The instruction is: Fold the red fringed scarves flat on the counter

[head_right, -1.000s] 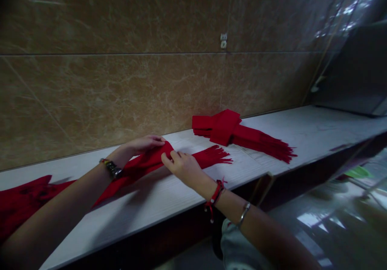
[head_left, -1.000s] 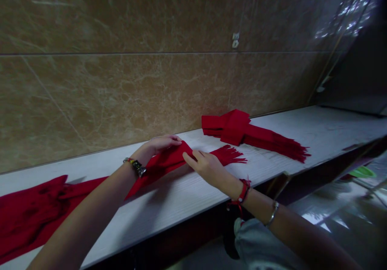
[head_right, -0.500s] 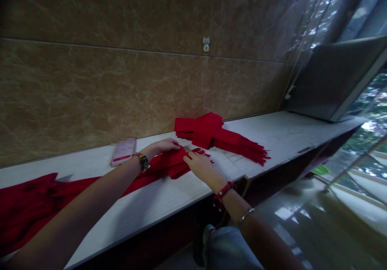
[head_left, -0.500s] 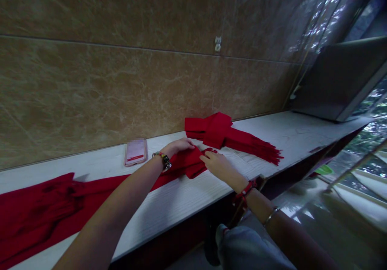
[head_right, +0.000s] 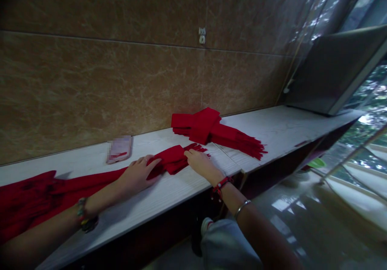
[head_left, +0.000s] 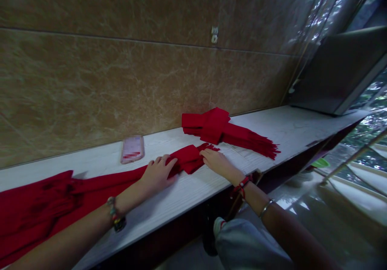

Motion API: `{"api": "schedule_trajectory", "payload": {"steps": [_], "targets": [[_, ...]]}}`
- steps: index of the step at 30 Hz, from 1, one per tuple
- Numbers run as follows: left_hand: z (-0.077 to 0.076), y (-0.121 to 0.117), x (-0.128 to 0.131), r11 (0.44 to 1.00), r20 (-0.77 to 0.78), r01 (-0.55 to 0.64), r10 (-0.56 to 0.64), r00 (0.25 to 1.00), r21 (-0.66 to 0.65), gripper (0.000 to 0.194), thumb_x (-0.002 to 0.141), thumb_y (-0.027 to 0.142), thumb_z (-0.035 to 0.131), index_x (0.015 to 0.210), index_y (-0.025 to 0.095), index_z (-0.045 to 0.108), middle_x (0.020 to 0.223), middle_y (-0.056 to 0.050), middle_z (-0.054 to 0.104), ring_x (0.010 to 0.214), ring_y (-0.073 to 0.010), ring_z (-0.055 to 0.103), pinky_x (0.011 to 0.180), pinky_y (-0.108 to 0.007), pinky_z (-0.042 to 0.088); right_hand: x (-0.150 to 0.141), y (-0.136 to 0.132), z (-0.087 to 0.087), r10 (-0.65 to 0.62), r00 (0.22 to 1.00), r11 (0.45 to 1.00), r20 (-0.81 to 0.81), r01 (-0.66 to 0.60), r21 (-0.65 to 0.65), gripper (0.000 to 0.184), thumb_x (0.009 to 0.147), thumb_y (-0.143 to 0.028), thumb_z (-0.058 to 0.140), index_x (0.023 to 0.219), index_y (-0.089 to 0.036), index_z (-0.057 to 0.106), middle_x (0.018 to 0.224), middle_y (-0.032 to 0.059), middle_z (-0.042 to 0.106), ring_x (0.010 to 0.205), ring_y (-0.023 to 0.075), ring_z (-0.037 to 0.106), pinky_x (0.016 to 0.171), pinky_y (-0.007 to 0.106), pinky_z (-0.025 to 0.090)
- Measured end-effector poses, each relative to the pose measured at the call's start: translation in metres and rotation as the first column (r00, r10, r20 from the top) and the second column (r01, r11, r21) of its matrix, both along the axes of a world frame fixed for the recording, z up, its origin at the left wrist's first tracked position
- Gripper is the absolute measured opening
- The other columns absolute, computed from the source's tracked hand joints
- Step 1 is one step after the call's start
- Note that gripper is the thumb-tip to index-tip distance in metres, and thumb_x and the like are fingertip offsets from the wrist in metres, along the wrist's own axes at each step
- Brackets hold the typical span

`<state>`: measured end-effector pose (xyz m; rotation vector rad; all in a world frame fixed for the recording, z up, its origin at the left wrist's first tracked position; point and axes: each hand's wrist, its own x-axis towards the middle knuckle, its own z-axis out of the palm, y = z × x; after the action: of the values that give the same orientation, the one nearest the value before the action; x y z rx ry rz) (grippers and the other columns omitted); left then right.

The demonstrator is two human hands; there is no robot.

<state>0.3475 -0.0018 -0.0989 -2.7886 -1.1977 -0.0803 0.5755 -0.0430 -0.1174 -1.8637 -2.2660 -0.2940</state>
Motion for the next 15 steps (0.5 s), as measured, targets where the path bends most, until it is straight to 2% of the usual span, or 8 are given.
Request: {"api": "schedule_trajectory", "payload": {"steps": [2,4,6,8,11,15], "targets": [[-0.006,-0.005,-0.02,0.999,-0.098,-0.034,0.035,0.995,0.011,0.041,0.083,0.018,0.041,0.124,0.017,0.043,0.117,-0.016,0.051,0.098,-0.025,0.055,0.078,-0.037,0.045,-0.001,0.001,0.001,0.002,1.0,1.0,0.011,-0.002,-0.011,0.023,0.086,-0.011,0.039,0.104,-0.015,0.052,0.096,0.0073,0.06,0.085,0.0152,0.058,0.072,0.023,0.043],[-0.008,-0.005,-0.035,0.999,-0.168,-0.035,0.041,0.985,0.039,0.042,0.081,0.004,0.035,0.119,0.016,0.047,0.111,-0.016,0.055,0.094,-0.0226,0.057,0.074,-0.034,0.047,-0.002,0.002,0.0,-0.007,0.999,1.0,0.033,0.008,-0.023,0.024,0.086,-0.011,0.038,0.106,-0.015,0.051,0.097,0.0083,0.06,0.087,0.0155,0.058,0.072,0.023,0.043],[-0.006,-0.003,-0.046,0.996,-0.219,-0.024,0.042,0.975,0.083,0.044,0.078,-0.001,0.032,0.115,0.015,0.05,0.109,-0.016,0.056,0.093,-0.0233,0.058,0.071,-0.034,0.048,-0.003,0.004,-0.002,-0.019,0.997,0.999,0.068,0.022,-0.036,0.025,0.086,-0.01,0.037,0.107,-0.014,0.051,0.098,0.0093,0.06,0.087,0.016,0.058,0.072,0.024,0.043],[-0.003,-0.001,-0.056,0.995,-0.255,-0.023,0.047,0.966,0.097,0.04,0.079,0.001,0.033,0.111,0.014,0.053,0.104,-0.017,0.057,0.088,-0.0242,0.059,0.067,-0.034,0.049,-0.002,0.005,-0.003,-0.013,0.996,0.999,0.088,0.017,-0.037,0.026,0.085,-0.008,0.037,0.107,-0.014,0.052,0.1,0.0101,0.06,0.088,0.0161,0.057,0.073,0.024,0.043],[0.012,0.001,-0.07,0.995,-0.238,-0.039,0.059,0.97,0.09,0.029,0.083,0.011,0.036,0.102,0.014,0.057,0.1,-0.015,0.059,0.084,-0.0244,0.06,0.065,-0.034,0.049,-0.001,0.006,-0.005,0.015,0.999,1.0,0.051,-0.015,-0.006,0.023,0.085,-0.008,0.038,0.101,-0.013,0.054,0.098,0.0098,0.06,0.09,0.0164,0.057,0.076,0.025,0.042],[0.047,0.004,-0.08,0.984,-0.096,-0.085,0.101,0.99,0.155,0.028,0.085,0.018,0.037,0.102,0.018,0.059,0.104,-0.012,0.057,0.084,-0.0232,0.059,0.068,-0.032,0.048,0.0,0.009,-0.003,0.03,0.994,0.994,-0.103,-0.019,0.108,0.02,0.085,-0.009,0.04,0.096,-0.013,0.056,0.096,0.008,0.061,0.09,0.0155,0.055,0.079,0.026,0.042]]}}
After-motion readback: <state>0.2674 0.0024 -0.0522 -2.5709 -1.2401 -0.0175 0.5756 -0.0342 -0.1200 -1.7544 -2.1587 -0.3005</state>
